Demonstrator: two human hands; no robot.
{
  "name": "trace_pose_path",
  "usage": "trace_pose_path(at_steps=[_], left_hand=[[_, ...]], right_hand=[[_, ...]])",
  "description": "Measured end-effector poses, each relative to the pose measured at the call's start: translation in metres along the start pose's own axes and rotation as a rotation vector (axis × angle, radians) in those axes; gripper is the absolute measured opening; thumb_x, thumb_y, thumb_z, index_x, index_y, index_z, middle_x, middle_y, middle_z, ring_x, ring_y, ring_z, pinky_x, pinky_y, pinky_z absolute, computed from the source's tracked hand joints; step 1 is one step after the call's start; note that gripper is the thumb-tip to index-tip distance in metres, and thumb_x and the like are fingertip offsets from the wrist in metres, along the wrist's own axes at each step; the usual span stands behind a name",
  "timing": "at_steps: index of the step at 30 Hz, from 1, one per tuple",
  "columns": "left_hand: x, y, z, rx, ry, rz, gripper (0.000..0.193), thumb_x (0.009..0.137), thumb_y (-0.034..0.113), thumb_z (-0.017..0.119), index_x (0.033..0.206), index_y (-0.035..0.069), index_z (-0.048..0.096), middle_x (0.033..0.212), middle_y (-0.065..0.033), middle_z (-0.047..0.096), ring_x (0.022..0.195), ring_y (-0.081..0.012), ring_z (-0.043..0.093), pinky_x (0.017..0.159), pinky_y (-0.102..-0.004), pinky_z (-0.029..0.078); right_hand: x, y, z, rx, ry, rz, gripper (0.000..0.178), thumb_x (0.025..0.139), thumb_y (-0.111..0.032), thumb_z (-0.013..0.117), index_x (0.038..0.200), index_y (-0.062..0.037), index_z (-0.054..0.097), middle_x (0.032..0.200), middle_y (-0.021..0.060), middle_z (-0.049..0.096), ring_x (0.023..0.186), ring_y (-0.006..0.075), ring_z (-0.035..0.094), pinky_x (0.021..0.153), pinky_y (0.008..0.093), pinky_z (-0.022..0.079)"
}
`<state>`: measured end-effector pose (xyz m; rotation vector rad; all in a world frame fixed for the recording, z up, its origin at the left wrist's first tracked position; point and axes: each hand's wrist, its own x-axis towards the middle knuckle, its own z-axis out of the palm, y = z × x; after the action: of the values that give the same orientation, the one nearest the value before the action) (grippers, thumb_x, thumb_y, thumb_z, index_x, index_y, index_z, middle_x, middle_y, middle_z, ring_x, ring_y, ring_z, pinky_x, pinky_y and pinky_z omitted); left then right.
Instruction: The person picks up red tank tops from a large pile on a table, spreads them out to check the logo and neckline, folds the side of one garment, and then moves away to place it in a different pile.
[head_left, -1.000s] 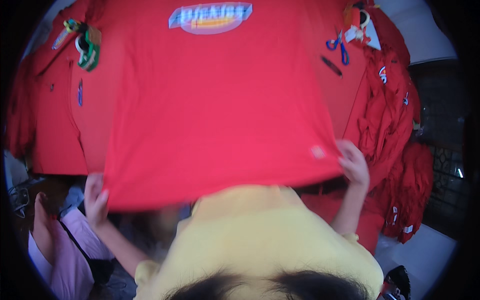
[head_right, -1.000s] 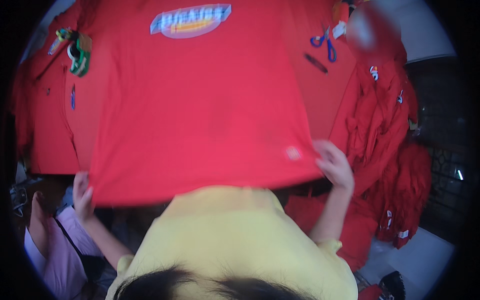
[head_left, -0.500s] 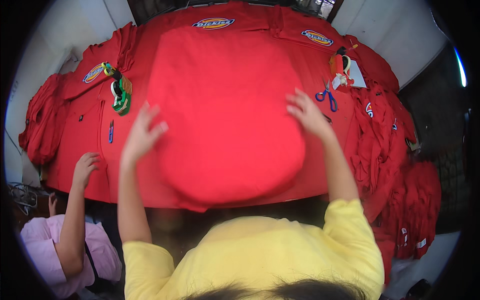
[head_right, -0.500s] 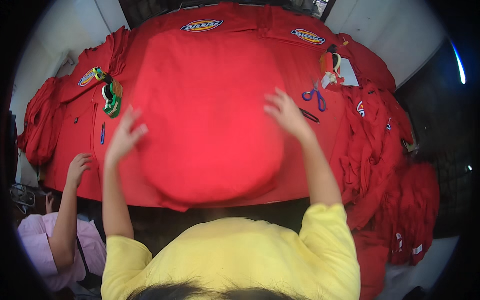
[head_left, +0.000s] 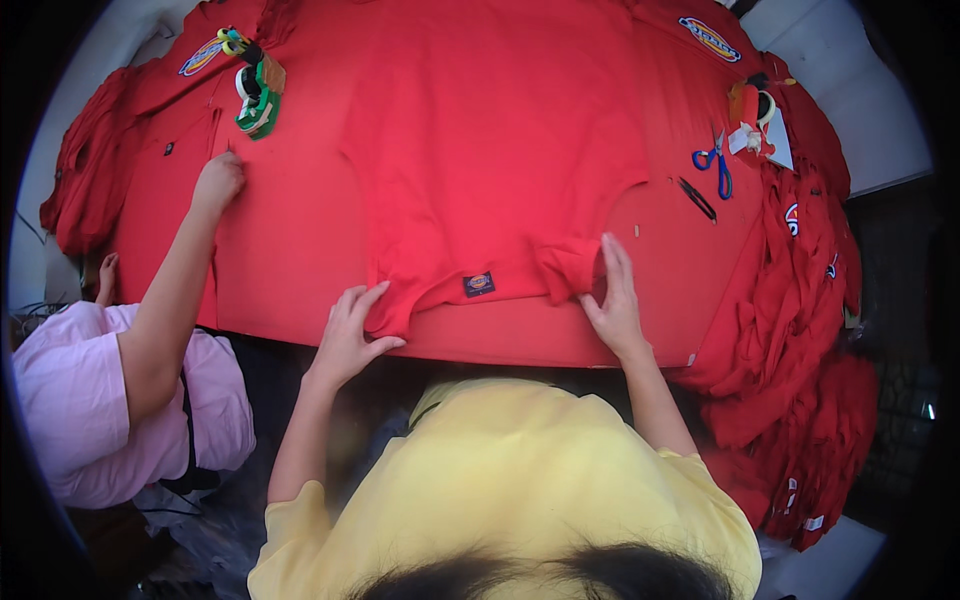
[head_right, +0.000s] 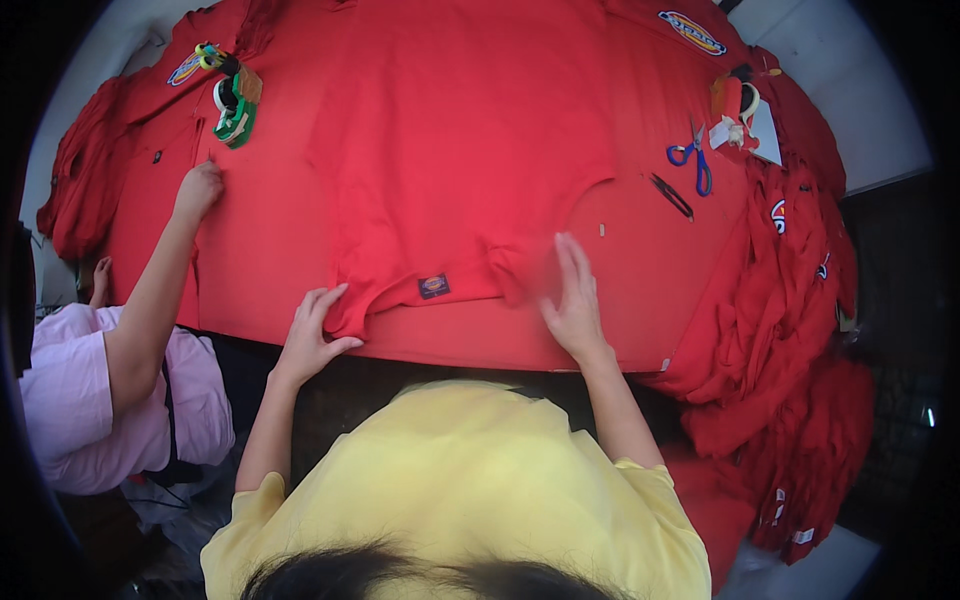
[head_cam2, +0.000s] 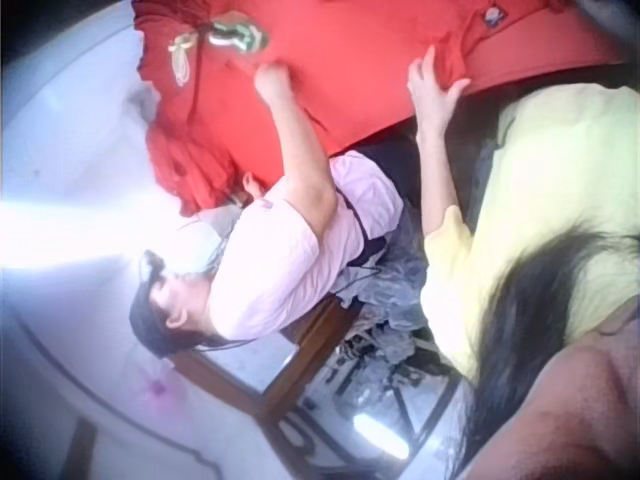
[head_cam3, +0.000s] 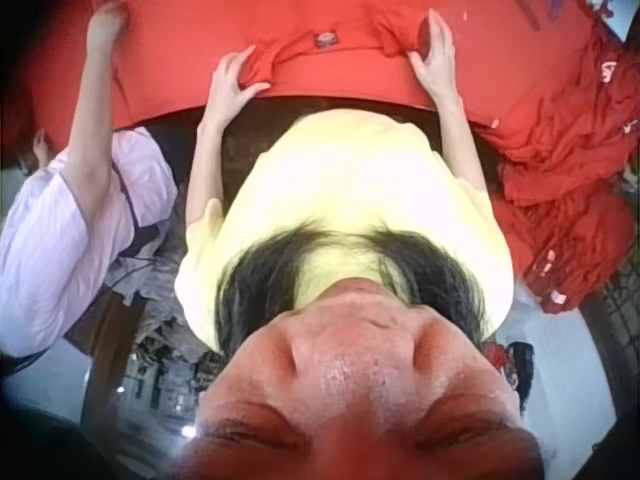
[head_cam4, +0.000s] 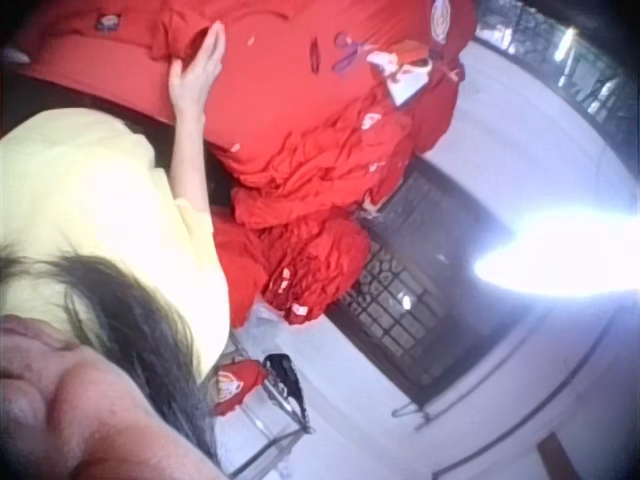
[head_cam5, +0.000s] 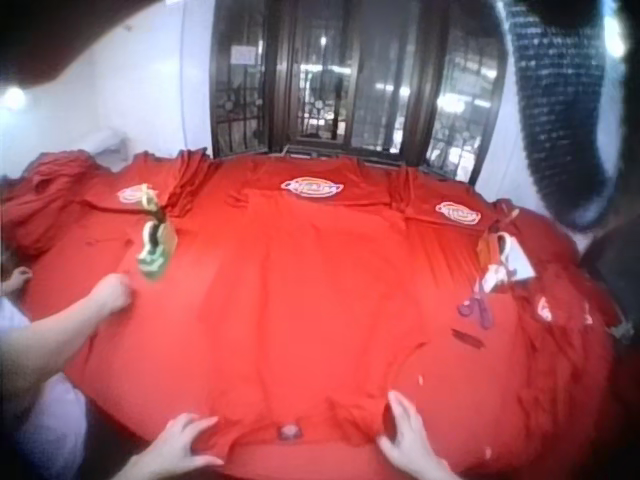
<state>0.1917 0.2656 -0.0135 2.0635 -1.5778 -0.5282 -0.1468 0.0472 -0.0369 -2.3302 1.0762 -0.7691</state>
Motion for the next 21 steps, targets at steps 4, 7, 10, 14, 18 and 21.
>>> trace_pose_path(at_steps=[4,7,10,14,18,21], left_hand=[[-0.009,0.019,-0.026,0.141,-0.277,-0.031,0.033,0.076,0.018,0.067,0.106,0.006,0.062,0.097,-0.0182,0.055,0.091,-0.0368,0.058,0.079,-0.0436,0.048],[-0.025,0.04,-0.062,0.01,-0.733,-0.061,0.028,0.077,0.031,0.065,0.09,0.007,0.067,0.087,-0.0173,0.063,0.088,-0.0345,0.062,0.077,-0.0421,0.049],[-0.012,0.053,-0.088,-0.134,-0.894,0.078,0.034,0.075,0.033,0.073,0.071,0.002,0.059,0.067,-0.0104,0.056,0.062,-0.0279,0.057,0.06,-0.034,0.046],[0.069,0.029,-0.098,-0.37,-0.291,-0.026,0.029,0.074,0.025,0.073,0.089,0.001,0.066,0.076,-0.0076,0.06,0.073,-0.0156,0.06,0.069,-0.0277,0.048],[0.099,-0.016,-0.07,-0.093,0.413,-0.149,0.058,0.081,0.04,0.069,0.117,-0.003,0.053,0.085,-0.0094,0.06,0.08,-0.0157,0.058,0.071,-0.0274,0.047],[0.047,-0.043,-0.052,-0.093,0.082,-0.434,0.063,0.075,0.045,0.075,0.111,-0.003,0.054,0.089,-0.0117,0.059,0.077,-0.0212,0.058,0.073,-0.0312,0.048]], right_hand=[[0.009,0.006,-0.026,0.05,-0.43,-0.001,0.031,0.074,-0.01,0.067,0.102,0.0015,0.059,0.103,0.0213,0.06,0.102,0.037,0.057,0.087,0.0378,0.046],[0.001,-0.001,-0.085,0.358,-0.919,0.189,0.029,0.073,-0.019,0.075,0.077,-0.0001,0.054,0.069,0.0165,0.055,0.063,0.0273,0.055,0.061,0.0371,0.043],[0.016,-0.022,-0.123,0.204,-1.228,0.156,0.034,0.075,-0.024,0.075,0.07,-0.0011,0.051,0.063,0.0143,0.054,0.057,0.0225,0.054,0.058,0.0363,0.042],[0.091,-0.024,-0.108,0.298,-0.474,0.174,0.019,0.083,-0.015,0.065,0.094,0.0008,0.06,0.09,0.0133,0.064,0.078,0.017,0.06,0.072,0.0316,0.048],[0.1,0.021,-0.094,0.007,-0.068,0.124,0.052,0.086,-0.023,0.064,0.13,-0.0009,0.048,0.111,0.0186,0.059,0.096,0.0213,0.057,0.086,0.0289,0.044],[0.045,0.062,-0.097,-0.426,-0.153,0.18,0.053,0.084,-0.021,0.066,0.129,0.0003,0.048,0.108,0.0176,0.058,0.088,0.021,0.058,0.083,0.0306,0.046]])
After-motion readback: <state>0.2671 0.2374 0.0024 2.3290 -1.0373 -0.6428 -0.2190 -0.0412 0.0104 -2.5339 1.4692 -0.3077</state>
